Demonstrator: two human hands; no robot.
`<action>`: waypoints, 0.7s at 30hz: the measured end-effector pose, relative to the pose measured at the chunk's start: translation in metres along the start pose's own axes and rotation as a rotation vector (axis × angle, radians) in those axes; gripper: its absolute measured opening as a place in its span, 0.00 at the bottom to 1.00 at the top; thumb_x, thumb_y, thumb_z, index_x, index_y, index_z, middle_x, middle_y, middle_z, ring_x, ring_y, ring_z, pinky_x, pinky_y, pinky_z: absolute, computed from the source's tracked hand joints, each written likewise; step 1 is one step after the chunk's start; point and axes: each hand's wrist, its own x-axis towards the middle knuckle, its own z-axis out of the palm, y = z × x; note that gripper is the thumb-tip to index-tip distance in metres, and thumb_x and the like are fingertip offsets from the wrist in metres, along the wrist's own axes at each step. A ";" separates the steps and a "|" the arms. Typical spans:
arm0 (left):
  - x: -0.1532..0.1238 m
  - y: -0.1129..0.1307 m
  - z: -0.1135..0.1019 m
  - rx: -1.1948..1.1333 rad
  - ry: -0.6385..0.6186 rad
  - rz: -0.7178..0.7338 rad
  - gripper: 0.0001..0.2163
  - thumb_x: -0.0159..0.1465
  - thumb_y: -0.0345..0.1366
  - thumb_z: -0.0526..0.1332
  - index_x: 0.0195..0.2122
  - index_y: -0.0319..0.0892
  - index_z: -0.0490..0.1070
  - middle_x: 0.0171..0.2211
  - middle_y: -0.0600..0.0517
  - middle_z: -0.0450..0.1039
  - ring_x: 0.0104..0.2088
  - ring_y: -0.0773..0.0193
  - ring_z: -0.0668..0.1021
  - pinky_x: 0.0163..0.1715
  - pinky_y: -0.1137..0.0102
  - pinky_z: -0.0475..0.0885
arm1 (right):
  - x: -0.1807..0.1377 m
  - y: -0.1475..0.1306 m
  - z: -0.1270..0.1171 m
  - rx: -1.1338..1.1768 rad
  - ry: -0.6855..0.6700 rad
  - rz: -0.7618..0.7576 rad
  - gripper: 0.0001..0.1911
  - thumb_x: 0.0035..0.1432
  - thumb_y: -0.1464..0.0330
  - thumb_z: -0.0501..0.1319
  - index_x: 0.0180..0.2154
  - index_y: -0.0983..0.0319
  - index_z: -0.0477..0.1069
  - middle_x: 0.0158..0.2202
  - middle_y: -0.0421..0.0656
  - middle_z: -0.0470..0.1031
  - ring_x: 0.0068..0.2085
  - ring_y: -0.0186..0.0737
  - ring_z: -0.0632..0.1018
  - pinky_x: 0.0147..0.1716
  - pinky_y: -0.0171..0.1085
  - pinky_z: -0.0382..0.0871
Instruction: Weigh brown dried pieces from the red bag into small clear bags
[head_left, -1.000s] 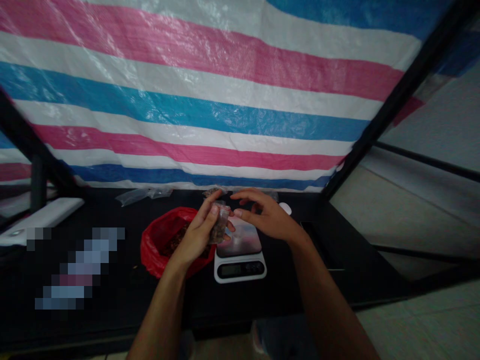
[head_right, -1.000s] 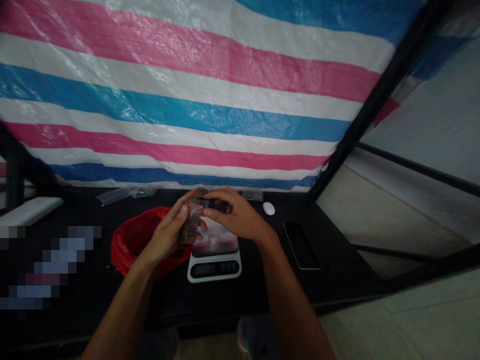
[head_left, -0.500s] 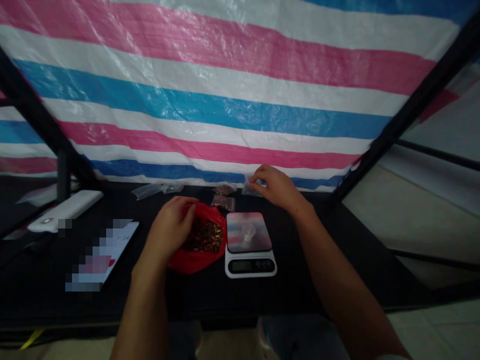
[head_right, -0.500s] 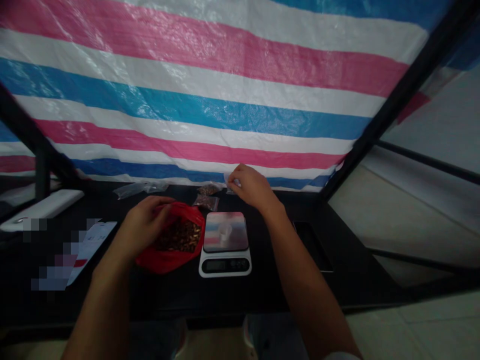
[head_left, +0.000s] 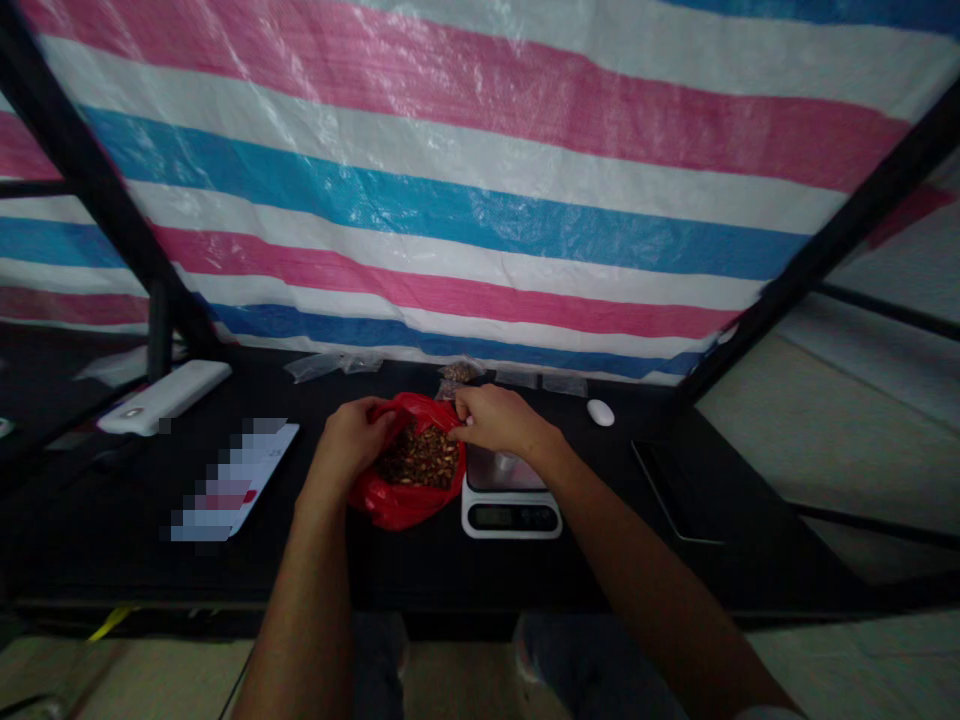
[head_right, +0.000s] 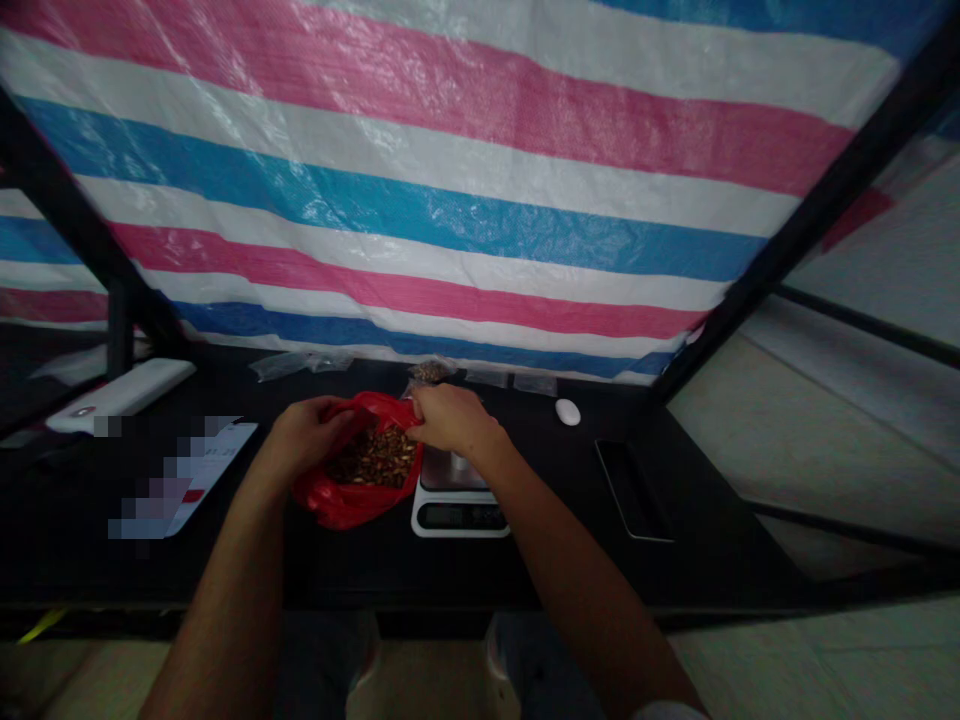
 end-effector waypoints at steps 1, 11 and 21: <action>-0.003 0.006 -0.004 -0.079 0.008 0.018 0.18 0.64 0.43 0.59 0.47 0.40 0.81 0.44 0.43 0.85 0.43 0.51 0.84 0.43 0.66 0.75 | 0.002 -0.003 0.001 -0.019 -0.028 0.005 0.03 0.57 0.69 0.68 0.33 0.60 0.74 0.33 0.43 0.79 0.34 0.40 0.76 0.28 0.36 0.52; -0.018 0.017 -0.025 -0.320 0.115 0.166 0.17 0.64 0.43 0.60 0.49 0.40 0.79 0.44 0.47 0.84 0.43 0.54 0.83 0.47 0.65 0.78 | 0.003 0.002 -0.002 0.092 0.096 -0.017 0.09 0.60 0.78 0.59 0.35 0.61 0.74 0.38 0.42 0.80 0.38 0.37 0.76 0.34 0.34 0.58; -0.022 0.031 -0.029 -0.178 0.363 0.387 0.15 0.68 0.34 0.55 0.50 0.42 0.78 0.49 0.47 0.81 0.49 0.57 0.81 0.53 0.65 0.76 | 0.011 -0.043 0.009 0.060 -0.189 -0.260 0.12 0.58 0.72 0.69 0.45 0.65 0.81 0.43 0.50 0.84 0.43 0.43 0.82 0.40 0.35 0.68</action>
